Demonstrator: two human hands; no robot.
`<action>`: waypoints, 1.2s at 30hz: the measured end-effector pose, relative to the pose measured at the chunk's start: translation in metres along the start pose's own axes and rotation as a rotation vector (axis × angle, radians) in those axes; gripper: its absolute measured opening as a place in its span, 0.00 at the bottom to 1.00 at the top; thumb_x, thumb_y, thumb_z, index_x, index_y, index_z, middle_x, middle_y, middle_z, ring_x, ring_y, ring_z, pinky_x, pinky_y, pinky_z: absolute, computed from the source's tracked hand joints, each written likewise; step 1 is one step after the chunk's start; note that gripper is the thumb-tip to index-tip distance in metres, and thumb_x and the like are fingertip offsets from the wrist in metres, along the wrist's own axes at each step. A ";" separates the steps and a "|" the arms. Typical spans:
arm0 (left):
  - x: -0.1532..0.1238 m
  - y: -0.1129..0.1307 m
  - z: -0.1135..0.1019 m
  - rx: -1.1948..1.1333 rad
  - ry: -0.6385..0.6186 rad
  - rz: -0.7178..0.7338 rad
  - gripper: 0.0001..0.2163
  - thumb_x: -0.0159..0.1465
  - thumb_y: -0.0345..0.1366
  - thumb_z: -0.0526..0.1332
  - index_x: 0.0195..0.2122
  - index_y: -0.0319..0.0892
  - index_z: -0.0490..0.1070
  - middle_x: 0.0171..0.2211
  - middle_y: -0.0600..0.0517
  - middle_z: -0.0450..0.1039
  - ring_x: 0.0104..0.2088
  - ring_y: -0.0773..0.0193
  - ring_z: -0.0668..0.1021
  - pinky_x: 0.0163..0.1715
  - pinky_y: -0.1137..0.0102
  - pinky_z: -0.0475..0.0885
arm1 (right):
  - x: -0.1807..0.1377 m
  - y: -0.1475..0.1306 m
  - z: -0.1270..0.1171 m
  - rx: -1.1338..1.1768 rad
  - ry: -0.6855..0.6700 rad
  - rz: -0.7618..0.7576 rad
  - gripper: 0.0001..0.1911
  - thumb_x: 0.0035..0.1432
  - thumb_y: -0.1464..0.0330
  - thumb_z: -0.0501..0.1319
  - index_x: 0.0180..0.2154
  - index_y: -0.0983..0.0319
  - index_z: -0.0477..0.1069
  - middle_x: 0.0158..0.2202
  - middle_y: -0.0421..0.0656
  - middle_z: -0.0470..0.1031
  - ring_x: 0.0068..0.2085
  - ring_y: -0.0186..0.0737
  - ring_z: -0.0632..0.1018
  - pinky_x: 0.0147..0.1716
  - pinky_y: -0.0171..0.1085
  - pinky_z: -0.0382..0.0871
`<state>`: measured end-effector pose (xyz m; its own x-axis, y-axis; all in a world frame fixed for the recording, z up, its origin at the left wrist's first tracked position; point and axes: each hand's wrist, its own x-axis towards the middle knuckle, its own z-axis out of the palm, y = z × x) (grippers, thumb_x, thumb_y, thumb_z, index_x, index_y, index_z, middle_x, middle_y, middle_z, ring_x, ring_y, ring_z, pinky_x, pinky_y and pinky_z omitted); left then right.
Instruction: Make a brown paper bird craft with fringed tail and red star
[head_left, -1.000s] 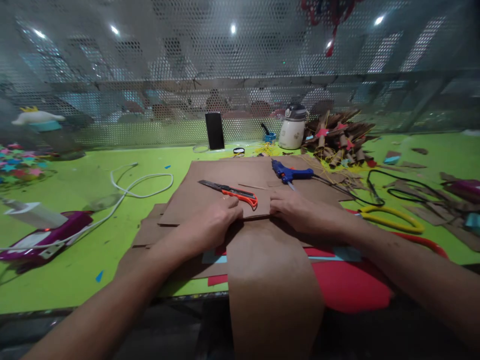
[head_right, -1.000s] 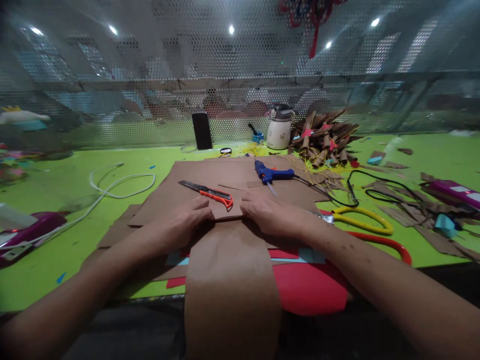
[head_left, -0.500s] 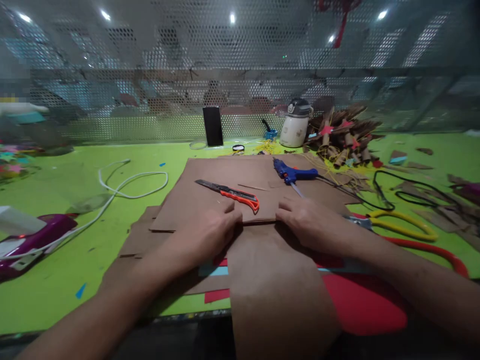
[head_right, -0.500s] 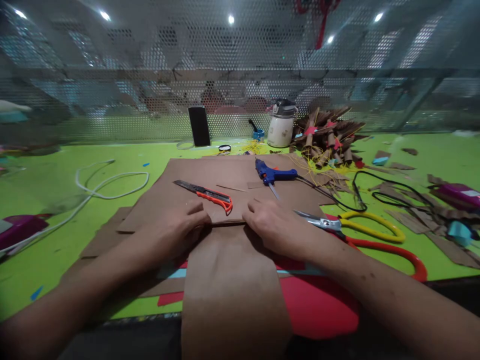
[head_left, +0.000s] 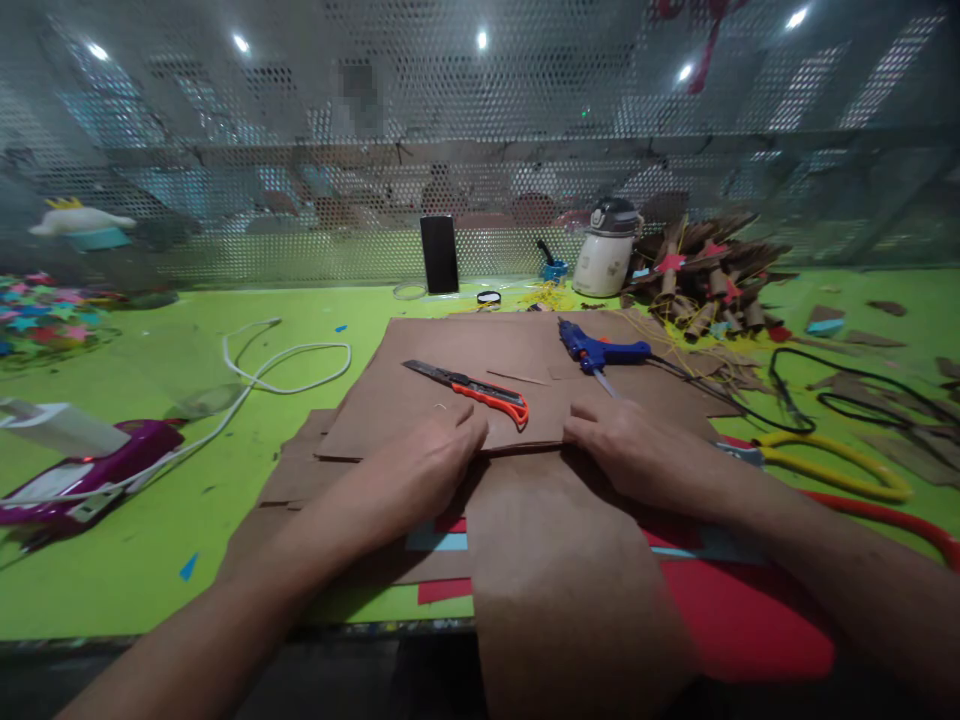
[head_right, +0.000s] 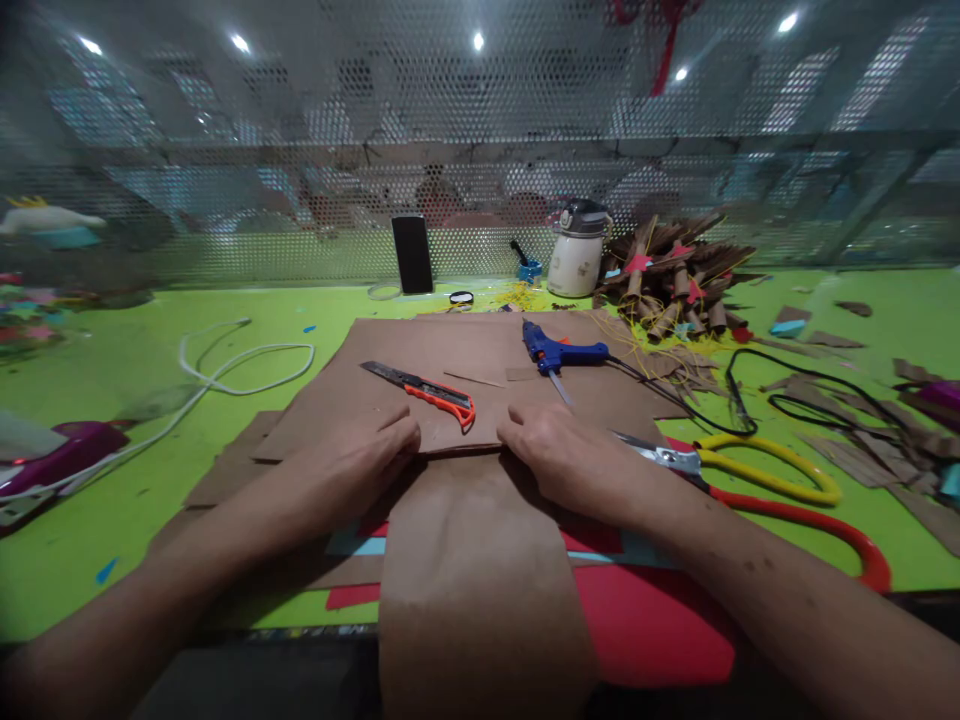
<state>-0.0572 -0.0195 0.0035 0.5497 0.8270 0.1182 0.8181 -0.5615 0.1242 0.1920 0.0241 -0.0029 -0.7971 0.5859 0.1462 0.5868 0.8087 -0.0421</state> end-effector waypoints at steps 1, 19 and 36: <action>0.000 0.000 -0.001 0.013 0.011 0.003 0.05 0.63 0.31 0.48 0.32 0.41 0.61 0.31 0.51 0.64 0.26 0.65 0.65 0.27 0.69 0.60 | 0.000 0.001 0.002 -0.003 0.009 0.002 0.07 0.57 0.77 0.53 0.31 0.63 0.67 0.32 0.44 0.68 0.30 0.35 0.66 0.27 0.33 0.54; 0.008 -0.007 0.006 -0.160 0.013 -0.095 0.06 0.62 0.34 0.52 0.28 0.41 0.63 0.27 0.53 0.67 0.25 0.67 0.66 0.24 0.72 0.58 | 0.001 0.003 0.002 0.083 0.023 0.000 0.08 0.57 0.77 0.53 0.33 0.64 0.69 0.33 0.45 0.69 0.32 0.36 0.69 0.30 0.33 0.57; 0.001 0.008 0.000 0.108 0.038 0.127 0.07 0.58 0.27 0.51 0.35 0.39 0.67 0.30 0.49 0.64 0.26 0.64 0.65 0.27 0.69 0.61 | -0.002 -0.009 0.002 -0.216 0.034 -0.073 0.06 0.56 0.78 0.52 0.32 0.64 0.66 0.32 0.46 0.67 0.31 0.39 0.66 0.28 0.36 0.55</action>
<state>-0.0506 -0.0229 0.0049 0.6449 0.7467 0.1632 0.7568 -0.6536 -0.0002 0.1883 0.0157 -0.0054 -0.8353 0.5215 0.1742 0.5477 0.8167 0.1815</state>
